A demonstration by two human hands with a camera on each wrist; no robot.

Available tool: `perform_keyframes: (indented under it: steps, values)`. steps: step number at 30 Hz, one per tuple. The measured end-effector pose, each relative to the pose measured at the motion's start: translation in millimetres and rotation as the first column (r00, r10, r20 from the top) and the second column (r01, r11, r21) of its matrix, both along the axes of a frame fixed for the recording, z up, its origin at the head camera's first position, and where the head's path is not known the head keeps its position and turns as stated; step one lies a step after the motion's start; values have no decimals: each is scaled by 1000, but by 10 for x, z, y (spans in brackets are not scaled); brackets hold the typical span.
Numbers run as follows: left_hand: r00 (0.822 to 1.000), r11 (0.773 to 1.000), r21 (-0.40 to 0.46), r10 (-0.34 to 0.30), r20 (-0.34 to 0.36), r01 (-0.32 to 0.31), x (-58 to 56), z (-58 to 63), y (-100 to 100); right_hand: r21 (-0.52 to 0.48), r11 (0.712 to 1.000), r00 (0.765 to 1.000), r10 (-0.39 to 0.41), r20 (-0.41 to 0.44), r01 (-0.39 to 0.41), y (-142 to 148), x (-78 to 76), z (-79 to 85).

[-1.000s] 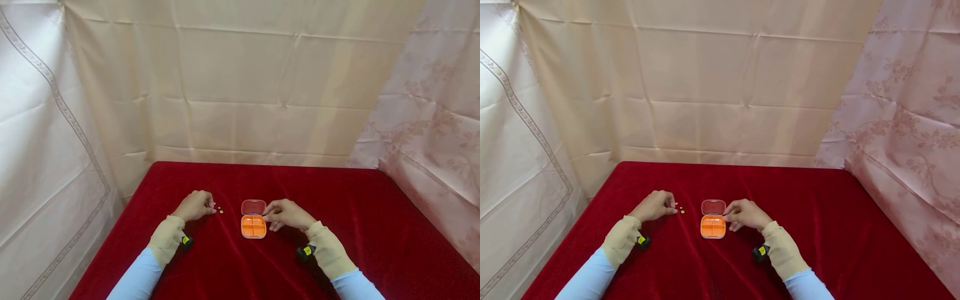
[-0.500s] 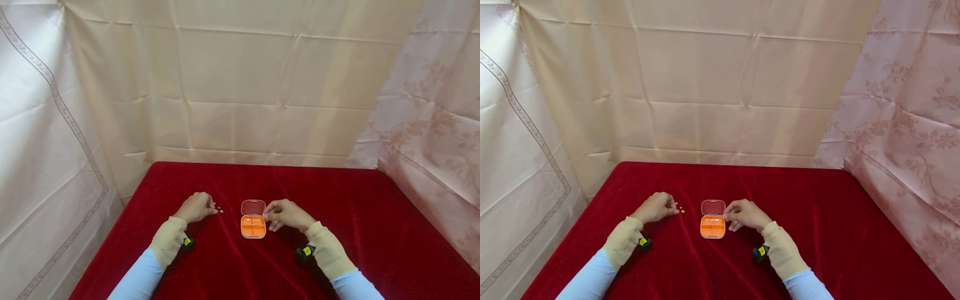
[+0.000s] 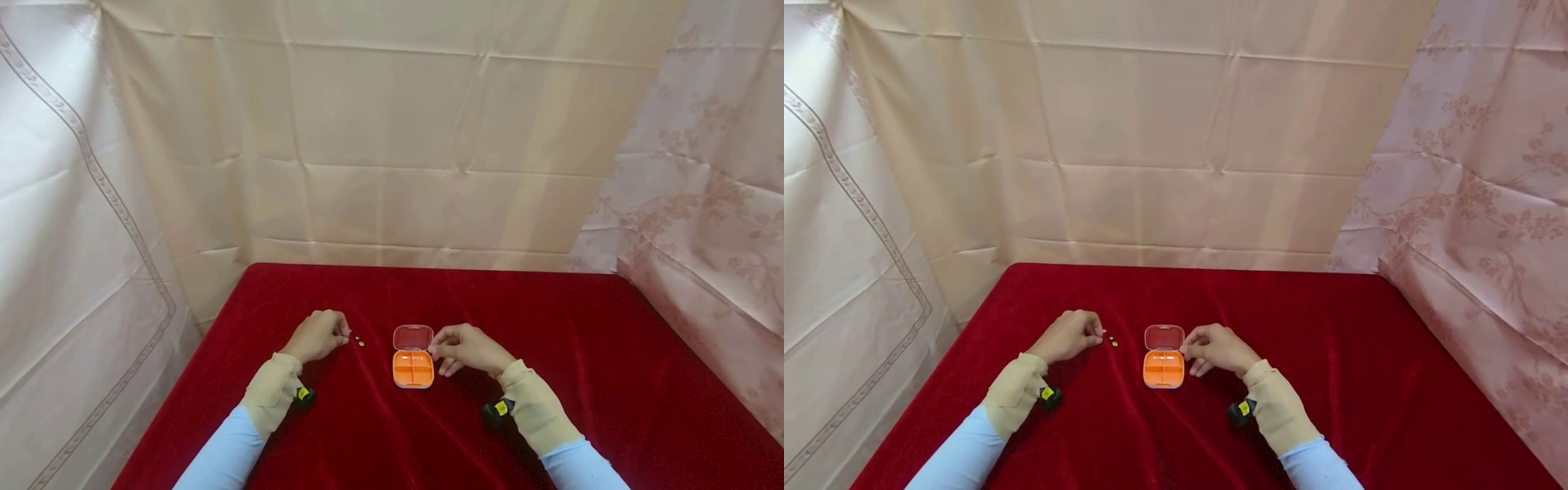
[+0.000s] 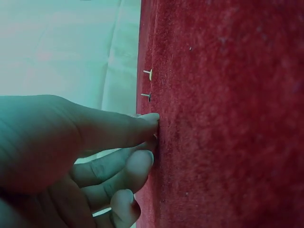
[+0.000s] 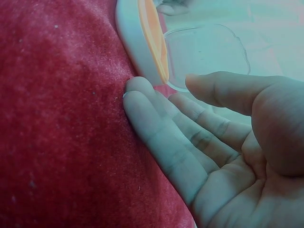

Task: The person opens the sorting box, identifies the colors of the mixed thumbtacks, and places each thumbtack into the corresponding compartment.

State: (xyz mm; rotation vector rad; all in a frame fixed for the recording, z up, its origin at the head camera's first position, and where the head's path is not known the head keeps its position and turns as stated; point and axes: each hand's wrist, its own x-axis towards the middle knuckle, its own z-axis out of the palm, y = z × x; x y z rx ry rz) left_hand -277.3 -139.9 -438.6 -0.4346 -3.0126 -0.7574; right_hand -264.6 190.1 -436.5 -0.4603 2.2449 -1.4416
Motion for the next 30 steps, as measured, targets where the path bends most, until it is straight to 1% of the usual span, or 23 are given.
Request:
perform_keyframes:
  steps: [6,15,18,20,22,25,28,30]
  values:
    - [1000,999,-20,29,3,-29,32,23,3,-4,1000,1000,1,3,-1,-5,8,10]
    - [999,998,-13,53,10,-53,50,6,-2,32,999,999,6,-48,-5,-47,50,18]
    - [998,998,-1,64,12,-64,42,-8,-9,63,998,998,20,-63,-16,-51,64,26]
    - [998,998,5,67,11,-67,37,-15,-11,115,993,995,45,-92,-34,-45,72,33]
    - [997,997,10,70,13,-70,27,-20,-13,176,982,986,93,-138,-68,-40,83,46]
    - [998,997,20,68,14,-68,16,-15,-11,252,960,959,180,-218,-124,-41,98,60]
    - [998,998,28,55,17,-55,5,-6,-5,280,946,935,240,-263,-164,-49,112,67]
    - [999,999,27,43,18,-44,-1,-3,-1,286,942,928,255,-273,-175,-52,120,69]
